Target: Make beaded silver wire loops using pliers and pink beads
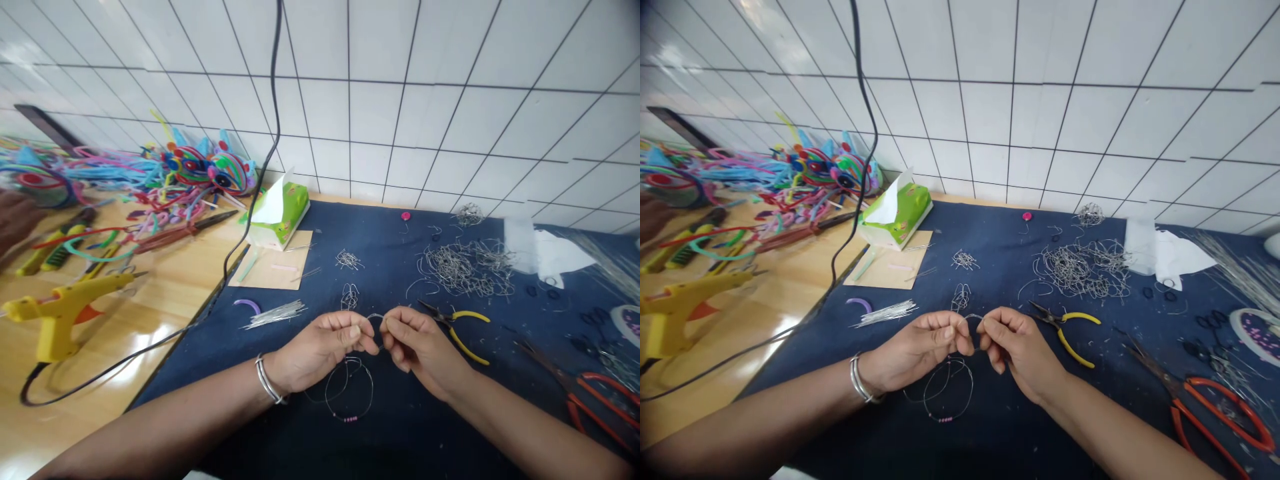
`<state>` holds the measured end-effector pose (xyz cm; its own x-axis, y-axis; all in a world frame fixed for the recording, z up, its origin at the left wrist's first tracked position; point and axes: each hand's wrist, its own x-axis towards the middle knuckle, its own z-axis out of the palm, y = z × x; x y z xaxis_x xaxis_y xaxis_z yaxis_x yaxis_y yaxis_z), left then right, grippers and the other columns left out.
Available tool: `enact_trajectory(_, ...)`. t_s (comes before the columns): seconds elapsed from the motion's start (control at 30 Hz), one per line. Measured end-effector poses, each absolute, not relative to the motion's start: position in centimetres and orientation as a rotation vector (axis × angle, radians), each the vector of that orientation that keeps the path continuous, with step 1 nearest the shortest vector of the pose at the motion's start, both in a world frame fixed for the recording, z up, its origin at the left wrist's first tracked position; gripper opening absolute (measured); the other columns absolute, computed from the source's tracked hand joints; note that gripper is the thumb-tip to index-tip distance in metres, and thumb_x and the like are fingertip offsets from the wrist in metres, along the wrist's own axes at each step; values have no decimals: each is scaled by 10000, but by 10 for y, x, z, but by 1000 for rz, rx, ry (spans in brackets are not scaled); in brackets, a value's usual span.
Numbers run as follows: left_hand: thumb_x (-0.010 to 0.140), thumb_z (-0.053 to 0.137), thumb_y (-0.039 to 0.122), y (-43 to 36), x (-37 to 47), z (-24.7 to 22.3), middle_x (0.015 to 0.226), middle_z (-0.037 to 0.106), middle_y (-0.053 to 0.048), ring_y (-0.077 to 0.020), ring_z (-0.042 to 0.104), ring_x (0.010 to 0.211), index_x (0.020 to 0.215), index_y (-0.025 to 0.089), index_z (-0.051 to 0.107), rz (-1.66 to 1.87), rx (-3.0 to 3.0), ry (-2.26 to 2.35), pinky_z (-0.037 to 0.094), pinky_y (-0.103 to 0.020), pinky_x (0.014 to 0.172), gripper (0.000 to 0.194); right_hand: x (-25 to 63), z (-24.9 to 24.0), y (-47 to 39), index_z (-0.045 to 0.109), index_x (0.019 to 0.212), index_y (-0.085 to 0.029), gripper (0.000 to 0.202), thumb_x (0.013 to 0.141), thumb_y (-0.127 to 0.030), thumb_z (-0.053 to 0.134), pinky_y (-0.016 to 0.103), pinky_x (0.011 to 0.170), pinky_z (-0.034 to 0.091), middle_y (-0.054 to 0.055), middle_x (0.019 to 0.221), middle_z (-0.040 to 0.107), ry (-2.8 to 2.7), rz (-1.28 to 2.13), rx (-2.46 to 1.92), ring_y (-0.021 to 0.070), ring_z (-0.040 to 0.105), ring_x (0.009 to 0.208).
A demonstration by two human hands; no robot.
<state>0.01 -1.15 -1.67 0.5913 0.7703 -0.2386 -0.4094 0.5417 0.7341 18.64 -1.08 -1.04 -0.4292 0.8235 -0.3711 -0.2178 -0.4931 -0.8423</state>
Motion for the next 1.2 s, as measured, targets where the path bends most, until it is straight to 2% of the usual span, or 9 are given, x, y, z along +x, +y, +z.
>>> enact_trajectory(0.2,832,541,209,-12,-2,-18,717,643,-53,-120,584,696,831,107,614,774,703,669,391,-241,728,126,184,-11,-14,557,765,-158,187,793,-343,566,162,405,327,-19,632,536,-947,2002,-1040,42,430,462)
enact_trajectory(0.47,848,513,237,-9,-4,-16,639,627,-36,-124,566,654,827,117,628,742,879,740,385,-256,700,168,190,-6,-9,561,763,-141,221,829,-348,518,165,421,346,24,716,583,-1184,2089,-971,57,473,521)
enact_trajectory(0.67,850,510,271,-9,-3,-16,654,636,-38,-128,555,647,829,123,631,722,1028,780,390,-272,699,193,194,-4,-4,578,826,-150,230,813,-375,531,162,405,325,8,689,579,-1310,2040,-1057,51,457,495)
enact_trajectory(0.8,858,495,269,-9,-3,-13,644,625,-32,-132,558,657,839,122,628,675,1079,765,390,-288,727,199,195,-3,-5,581,792,-150,223,799,-370,552,160,401,286,2,659,580,-1404,1977,-1143,40,417,471)
enact_trajectory(1.2,858,491,285,-10,-4,-10,597,557,-14,-127,533,630,813,122,613,691,985,730,388,-260,666,209,195,-2,-5,573,757,-159,200,795,-355,557,168,409,305,-14,626,557,-1422,1943,-1071,43,412,462)
